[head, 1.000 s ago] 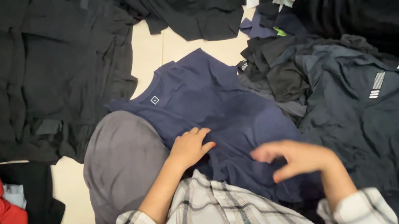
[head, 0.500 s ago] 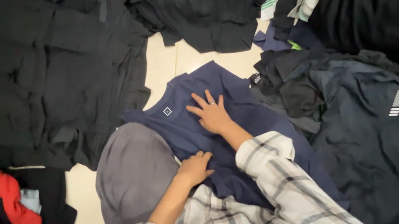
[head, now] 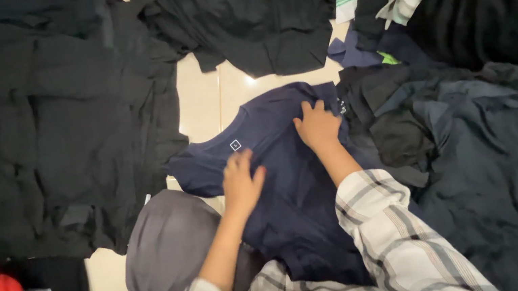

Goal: Attaching tags to various clothing items using a handheld tagging gun

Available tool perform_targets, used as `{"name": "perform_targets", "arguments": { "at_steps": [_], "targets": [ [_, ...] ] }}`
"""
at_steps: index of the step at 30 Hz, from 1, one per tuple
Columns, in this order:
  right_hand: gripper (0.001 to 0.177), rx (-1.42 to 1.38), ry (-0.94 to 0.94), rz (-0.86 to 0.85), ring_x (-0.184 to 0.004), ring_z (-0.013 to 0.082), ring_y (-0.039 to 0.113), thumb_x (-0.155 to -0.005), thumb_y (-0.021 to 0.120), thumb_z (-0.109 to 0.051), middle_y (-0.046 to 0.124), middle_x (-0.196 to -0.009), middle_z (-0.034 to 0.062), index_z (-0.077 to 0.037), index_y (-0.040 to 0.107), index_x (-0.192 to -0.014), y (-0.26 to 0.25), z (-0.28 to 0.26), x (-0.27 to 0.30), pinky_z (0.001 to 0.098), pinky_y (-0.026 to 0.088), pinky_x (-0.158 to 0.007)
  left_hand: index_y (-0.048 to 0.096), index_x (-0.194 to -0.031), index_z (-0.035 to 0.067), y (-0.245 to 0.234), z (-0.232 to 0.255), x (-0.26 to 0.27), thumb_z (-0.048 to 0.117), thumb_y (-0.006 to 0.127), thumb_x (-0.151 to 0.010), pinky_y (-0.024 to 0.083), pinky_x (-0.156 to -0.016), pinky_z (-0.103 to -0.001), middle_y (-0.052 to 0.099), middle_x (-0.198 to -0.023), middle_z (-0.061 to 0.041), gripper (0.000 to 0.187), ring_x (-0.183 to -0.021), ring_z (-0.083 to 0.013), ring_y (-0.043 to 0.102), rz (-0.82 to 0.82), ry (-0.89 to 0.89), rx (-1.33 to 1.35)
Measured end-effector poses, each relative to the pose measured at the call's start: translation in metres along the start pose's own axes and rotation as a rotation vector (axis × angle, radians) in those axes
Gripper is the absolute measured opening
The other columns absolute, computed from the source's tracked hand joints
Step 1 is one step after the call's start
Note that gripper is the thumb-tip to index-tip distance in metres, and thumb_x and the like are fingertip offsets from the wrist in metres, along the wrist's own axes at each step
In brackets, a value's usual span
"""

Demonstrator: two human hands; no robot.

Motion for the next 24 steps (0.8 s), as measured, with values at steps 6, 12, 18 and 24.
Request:
{"name": "perform_targets", "arguments": {
  "at_steps": [6,12,18,24],
  "targets": [
    [0.042,-0.099,-0.563,0.451,-0.107,0.0385,0.065,-0.084,0.068,-0.026,0.062,-0.118,0.0093,-0.023,0.067,-0.126,-0.066,-0.099,0.078,0.0506,0.055,-0.075,0.059,-0.14,0.018,0.005,-0.056,-0.045,0.045,0.072,-0.089,0.049,-0.097,-0.055,0.051,-0.141,-0.018,0.059,-0.127,-0.0425,0.055,0.126,-0.232,-0.333],
    [0.059,0.018,-0.387,0.128,-0.155,0.0464,0.004,-0.102,0.052,-0.046,0.01,-0.173,-0.0045,-0.044,0.033,-0.157,-0.043,-0.085,0.039,0.0863,0.013,-0.106,0.057,-0.145,0.018,-0.02,0.011,-0.034,0.029,0.079,-0.082,0.029,-0.111,-0.063,0.045,-0.153,-0.017,0.067,-0.145,-0.041,0.035,0.185,-0.029,-0.45],
    [0.062,-0.181,-0.077,0.066,-0.152,0.0508,0.013,-0.106,0.05,-0.04,-0.003,-0.172,0.0012,-0.04,0.023,-0.163,-0.054,-0.007,-0.003,0.0819,0.03,-0.105,0.029,-0.16,0.038,0.005,-0.03,-0.034,0.035,0.073,-0.09,0.006,-0.112,-0.081,0.003,-0.174,-0.008,0.083,-0.156,-0.0442,0.0,-0.145,-0.251,-0.43],
    [0.046,-0.657,-0.679,0.404,-0.134,0.0446,0.05,-0.101,0.059,-0.013,0.055,-0.142,0.0208,-0.008,0.054,-0.146,-0.106,0.012,0.104,0.0559,0.043,-0.108,0.048,-0.151,0.028,0.005,-0.014,-0.017,0.039,0.069,-0.092,0.022,-0.114,-0.072,0.036,-0.162,-0.015,0.064,-0.152,-0.0413,0.026,-0.092,-0.124,-0.428]
  ]
}}
Point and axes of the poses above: each hand's wrist, its own x-axis away from the middle knuckle, its own y-axis out of the palm, z = x × y, the point moved 9 cm from there along -x, towards the middle knuckle
